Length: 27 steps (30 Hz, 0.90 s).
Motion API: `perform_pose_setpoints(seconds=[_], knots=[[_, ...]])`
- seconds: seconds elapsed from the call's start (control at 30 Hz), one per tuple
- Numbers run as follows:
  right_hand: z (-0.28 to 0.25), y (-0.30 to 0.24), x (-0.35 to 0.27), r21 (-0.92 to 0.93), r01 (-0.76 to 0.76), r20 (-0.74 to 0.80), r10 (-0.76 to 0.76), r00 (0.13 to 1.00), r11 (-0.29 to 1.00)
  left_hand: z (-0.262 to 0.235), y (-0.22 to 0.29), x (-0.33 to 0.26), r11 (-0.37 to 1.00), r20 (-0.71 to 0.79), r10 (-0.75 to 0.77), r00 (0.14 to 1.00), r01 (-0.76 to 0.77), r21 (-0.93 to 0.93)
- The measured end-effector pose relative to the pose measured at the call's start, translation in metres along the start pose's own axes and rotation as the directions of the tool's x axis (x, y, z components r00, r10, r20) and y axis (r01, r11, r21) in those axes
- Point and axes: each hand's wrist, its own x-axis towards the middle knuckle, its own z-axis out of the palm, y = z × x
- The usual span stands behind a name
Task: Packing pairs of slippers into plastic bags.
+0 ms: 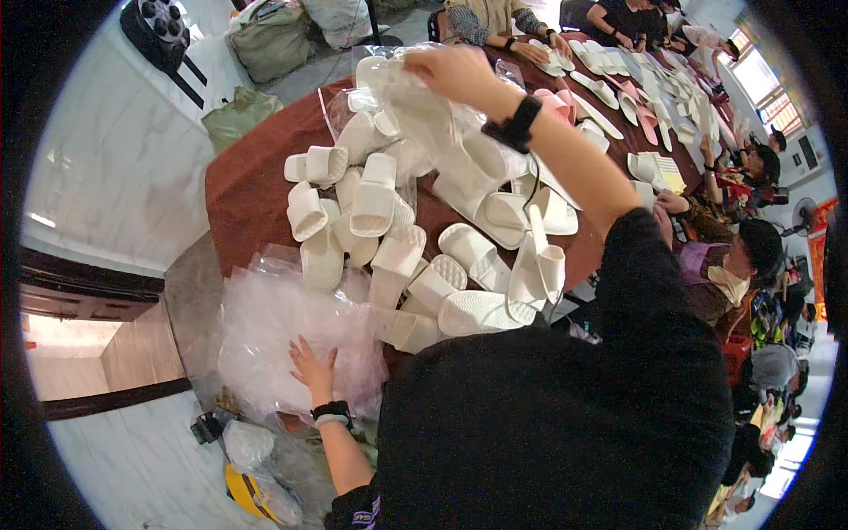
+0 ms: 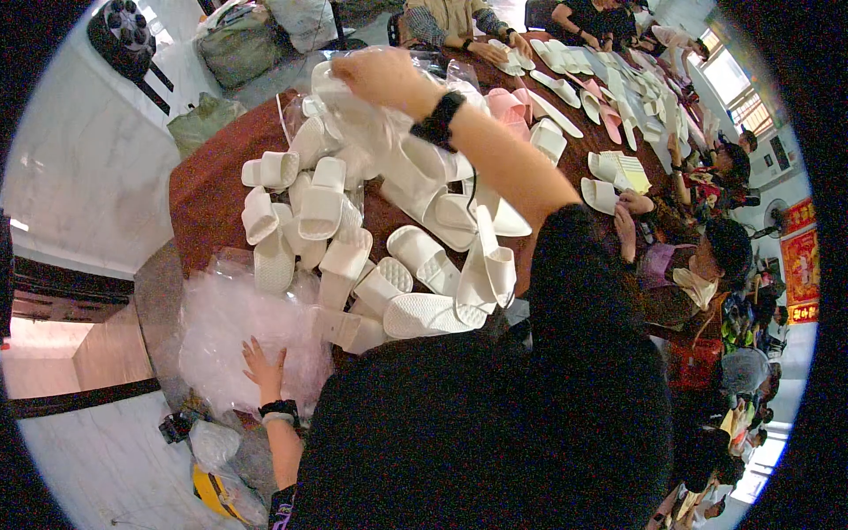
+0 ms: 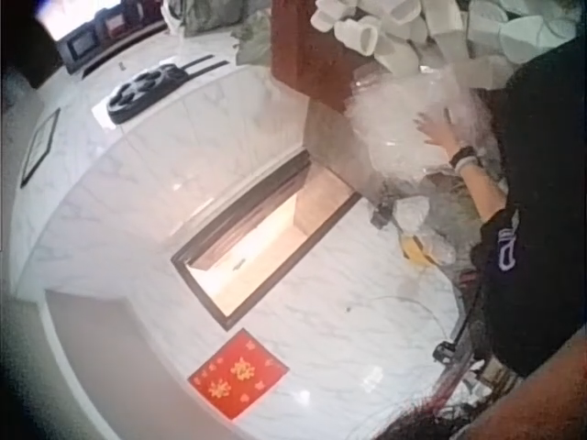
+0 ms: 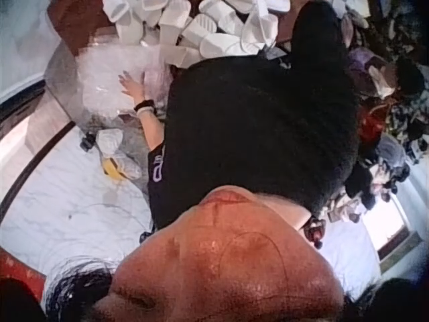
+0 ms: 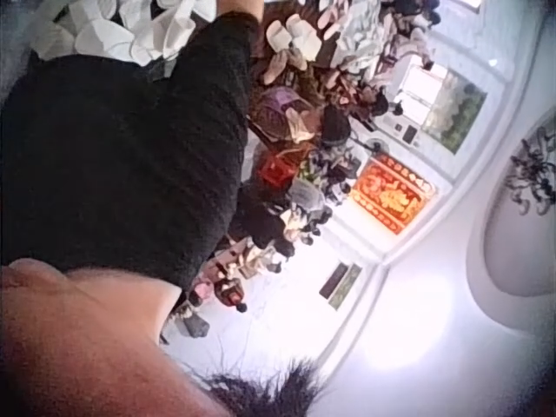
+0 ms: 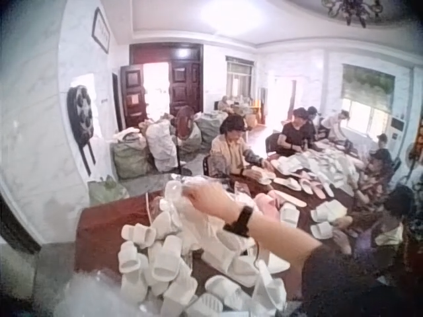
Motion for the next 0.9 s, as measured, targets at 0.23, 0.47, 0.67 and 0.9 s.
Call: perform_pose_setpoints(seconds=[0.23, 0.47, 0.67, 0.9], knots=[[-0.088, -0.015, 0.072, -0.169, 0.193, 0.059, -0.185, 0.981, 0.967, -0.048, 0.009, -0.016, 0.990, -0.187, 0.128, 0.974, -0.135, -0.029], [-0.137, 0.036, 0.137, 0.340, 0.036, -0.486, 0.142, 0.862, 0.940, -0.100, 0.063, -0.029, 0.941, -0.254, 0.295, 0.921, -0.326, -0.090], [-0.191, -0.030, 0.084, 0.956, -0.210, 0.197, 0.082, 0.977, 0.204, -0.159, 0.125, -0.047, 0.655, -0.399, 0.451, 0.798, -0.600, -0.459], [-0.189, -0.110, -0.008, 0.853, -0.522, 0.515, -0.203, 0.832, 0.025, -0.216, 0.236, -0.076, 0.327, -0.714, 0.493, 0.497, -0.866, -0.378]])
